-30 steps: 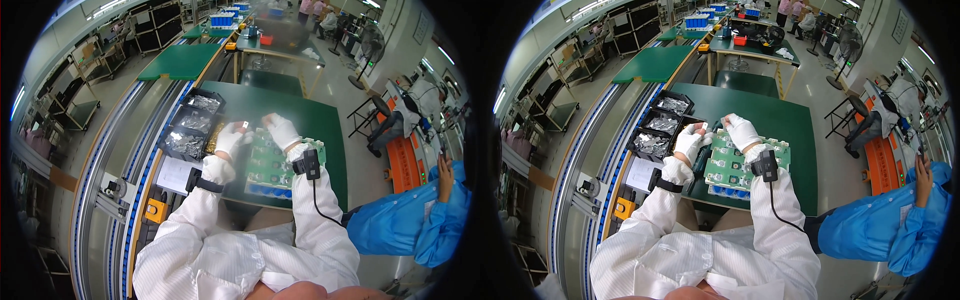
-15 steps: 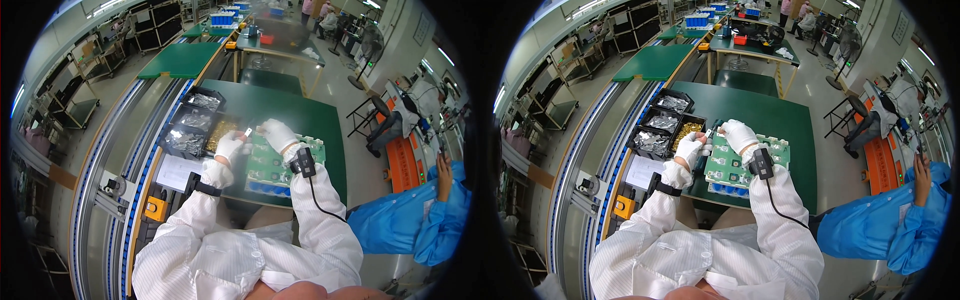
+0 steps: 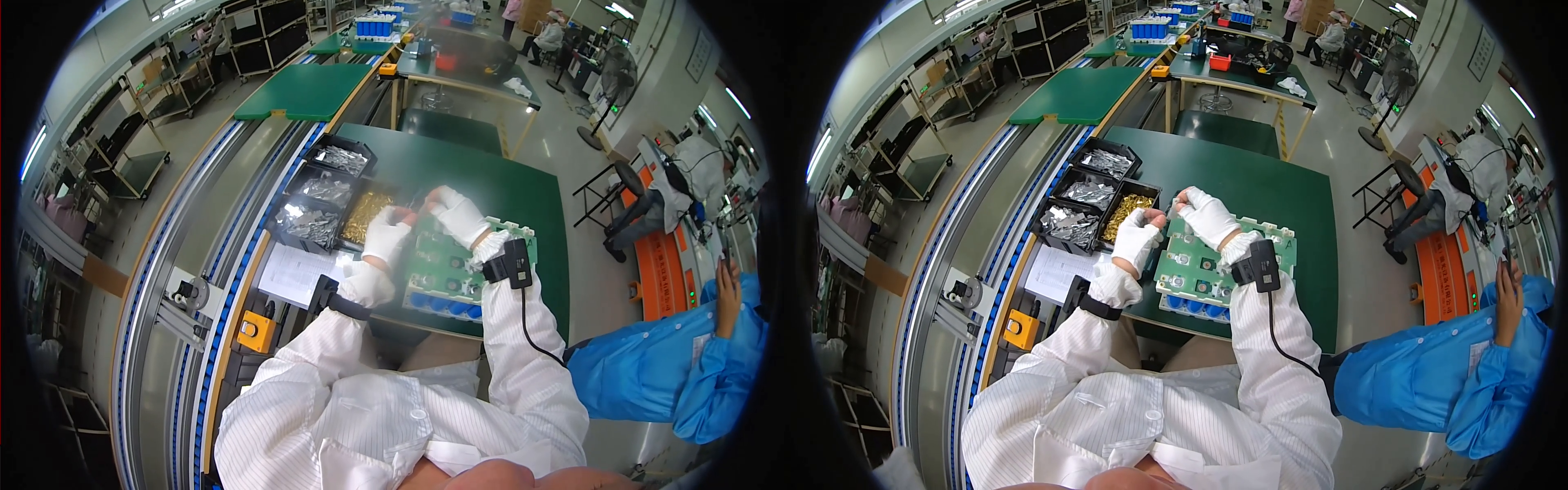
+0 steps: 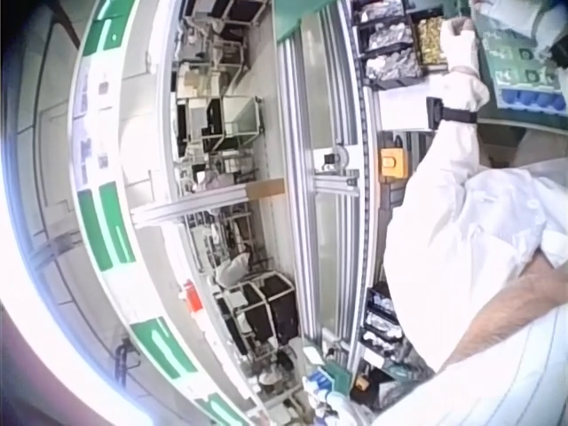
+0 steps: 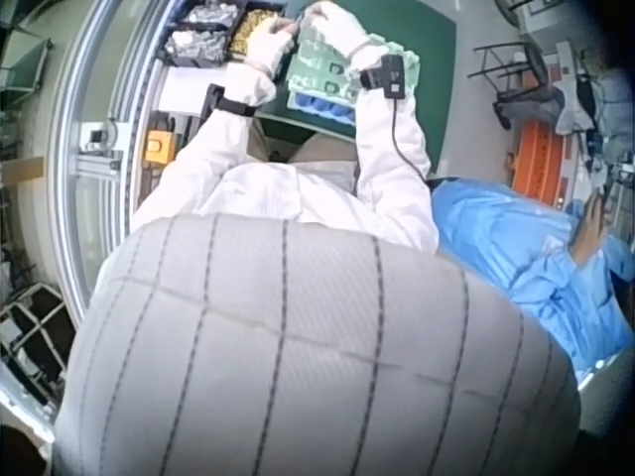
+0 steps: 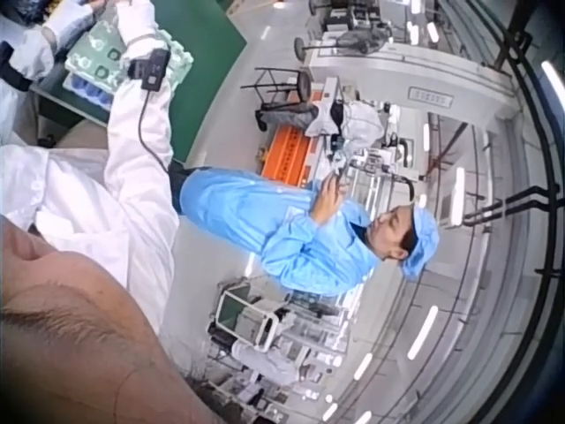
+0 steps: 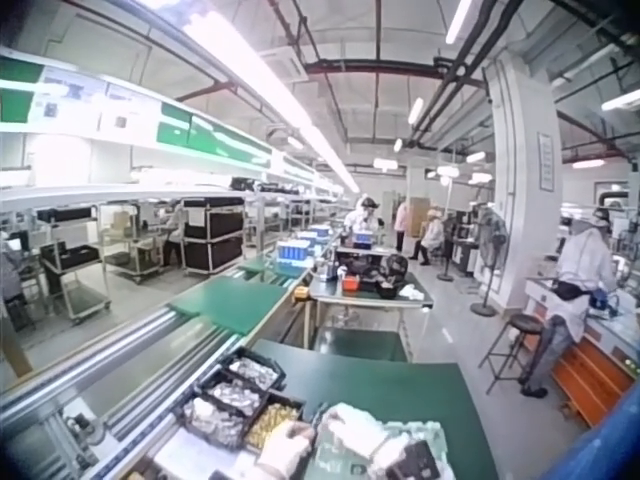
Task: The person places metal connectors onto a battery pack by hand, secures them with a power screwdriver, and then places more connectors on the pack. Finally, they place a paper document on top of the battery pack.
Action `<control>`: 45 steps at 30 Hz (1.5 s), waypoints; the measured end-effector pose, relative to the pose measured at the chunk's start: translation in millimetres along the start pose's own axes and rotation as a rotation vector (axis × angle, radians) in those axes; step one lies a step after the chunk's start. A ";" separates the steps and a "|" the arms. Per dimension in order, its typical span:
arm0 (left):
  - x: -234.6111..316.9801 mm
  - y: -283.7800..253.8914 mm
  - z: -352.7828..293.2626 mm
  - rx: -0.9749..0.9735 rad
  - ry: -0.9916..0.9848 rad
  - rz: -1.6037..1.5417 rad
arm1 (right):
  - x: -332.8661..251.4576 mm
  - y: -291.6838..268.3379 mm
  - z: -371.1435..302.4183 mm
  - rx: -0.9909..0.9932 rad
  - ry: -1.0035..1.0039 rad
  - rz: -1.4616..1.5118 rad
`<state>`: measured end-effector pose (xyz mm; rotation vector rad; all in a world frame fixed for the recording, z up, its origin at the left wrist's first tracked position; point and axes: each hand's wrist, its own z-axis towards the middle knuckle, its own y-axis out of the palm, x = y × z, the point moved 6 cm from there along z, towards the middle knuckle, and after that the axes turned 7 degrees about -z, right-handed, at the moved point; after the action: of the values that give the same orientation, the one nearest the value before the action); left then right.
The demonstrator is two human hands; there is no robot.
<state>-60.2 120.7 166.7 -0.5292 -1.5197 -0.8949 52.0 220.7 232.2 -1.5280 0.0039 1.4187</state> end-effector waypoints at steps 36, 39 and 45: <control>-16.9 -135.7 120.0 0.282 0.189 0.593 | -21.8 20.3 -4.8 -0.229 -0.176 -0.477; -8.4 -60.3 76.1 -0.033 0.211 0.263 | -10.1 3.0 -8.5 -0.111 -0.185 -0.344; 33.4 1.4 -18.2 -0.338 -0.087 0.163 | -24.0 1.7 -14.4 -0.164 -0.092 0.161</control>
<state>-53.3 101.6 199.0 -0.9341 -1.3859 -1.0165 54.3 196.5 246.1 -1.6238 -0.0477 1.6508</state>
